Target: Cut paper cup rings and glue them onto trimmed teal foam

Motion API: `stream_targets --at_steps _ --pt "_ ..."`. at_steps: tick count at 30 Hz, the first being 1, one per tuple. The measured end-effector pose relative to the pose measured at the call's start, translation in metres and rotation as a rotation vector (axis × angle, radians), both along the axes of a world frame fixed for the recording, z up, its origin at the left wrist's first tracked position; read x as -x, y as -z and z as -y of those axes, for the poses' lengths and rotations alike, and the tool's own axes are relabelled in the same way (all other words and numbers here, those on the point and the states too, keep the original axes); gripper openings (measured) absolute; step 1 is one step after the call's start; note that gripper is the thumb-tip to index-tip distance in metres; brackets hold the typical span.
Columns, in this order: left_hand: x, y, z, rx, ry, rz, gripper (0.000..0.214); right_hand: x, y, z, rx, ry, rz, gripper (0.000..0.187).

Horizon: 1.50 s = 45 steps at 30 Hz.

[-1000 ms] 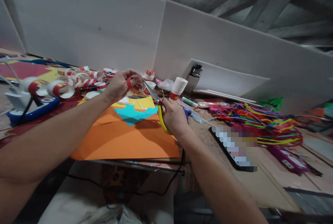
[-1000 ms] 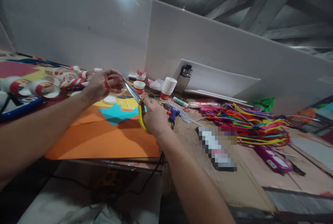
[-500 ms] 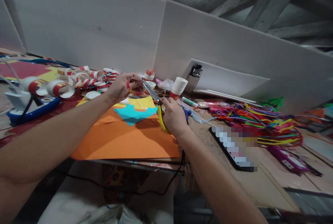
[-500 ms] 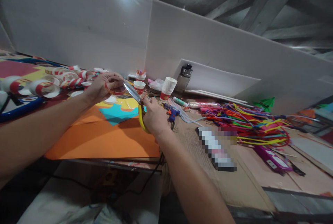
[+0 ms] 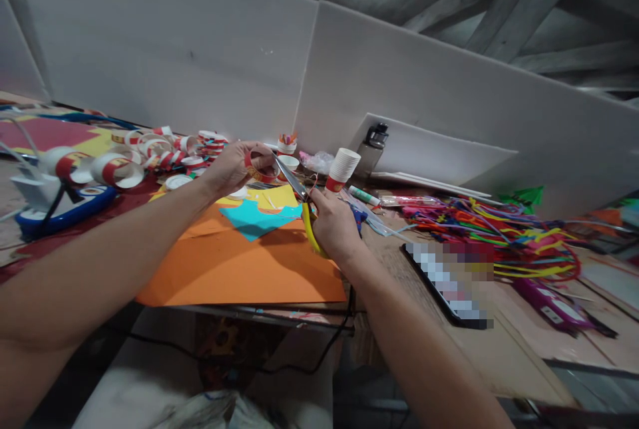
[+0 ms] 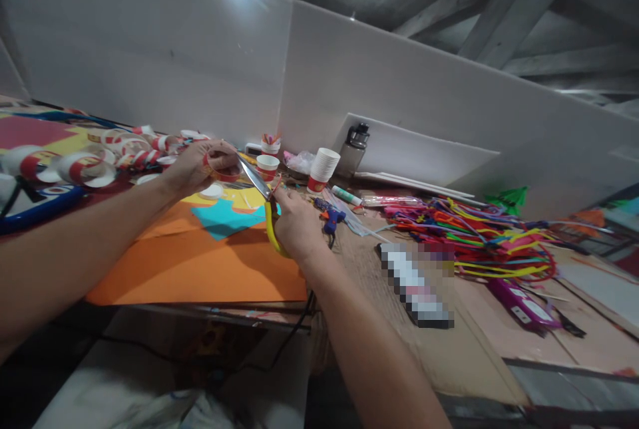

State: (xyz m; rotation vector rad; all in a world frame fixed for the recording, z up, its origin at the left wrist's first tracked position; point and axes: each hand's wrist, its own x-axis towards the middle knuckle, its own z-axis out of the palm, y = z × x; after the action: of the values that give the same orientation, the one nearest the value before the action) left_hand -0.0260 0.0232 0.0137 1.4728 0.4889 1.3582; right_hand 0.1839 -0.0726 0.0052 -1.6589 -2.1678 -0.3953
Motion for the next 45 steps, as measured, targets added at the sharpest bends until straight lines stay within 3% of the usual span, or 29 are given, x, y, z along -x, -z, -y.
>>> stream_targets --at_steps 6,13,21,27,40,45 --pt "-0.003 -0.006 0.007 0.001 -0.102 0.096 0.023 0.0 -0.002 0.001 0.005 0.018 0.004 0.037" --pt "-0.006 -0.003 0.01 0.014 -0.017 0.02 0.02 0.003 -0.002 0.004 0.01 0.04 0.033 0.035" --pt "-0.007 -0.007 0.016 0.061 -0.016 -0.012 0.022 0.002 -0.002 0.003 -0.002 0.027 0.037 0.035" --pt "-0.002 -0.002 0.007 -0.033 0.034 -0.035 0.023 0.0 -0.001 0.001 -0.022 -0.009 0.019 0.038" --pt "-0.002 -0.004 0.006 -0.007 -0.057 0.052 0.029 0.001 -0.002 0.002 0.006 0.013 -0.013 0.039" --pt "-0.005 -0.002 0.01 -0.041 0.018 -0.003 0.029 0.003 -0.004 0.005 0.024 0.036 0.01 0.038"
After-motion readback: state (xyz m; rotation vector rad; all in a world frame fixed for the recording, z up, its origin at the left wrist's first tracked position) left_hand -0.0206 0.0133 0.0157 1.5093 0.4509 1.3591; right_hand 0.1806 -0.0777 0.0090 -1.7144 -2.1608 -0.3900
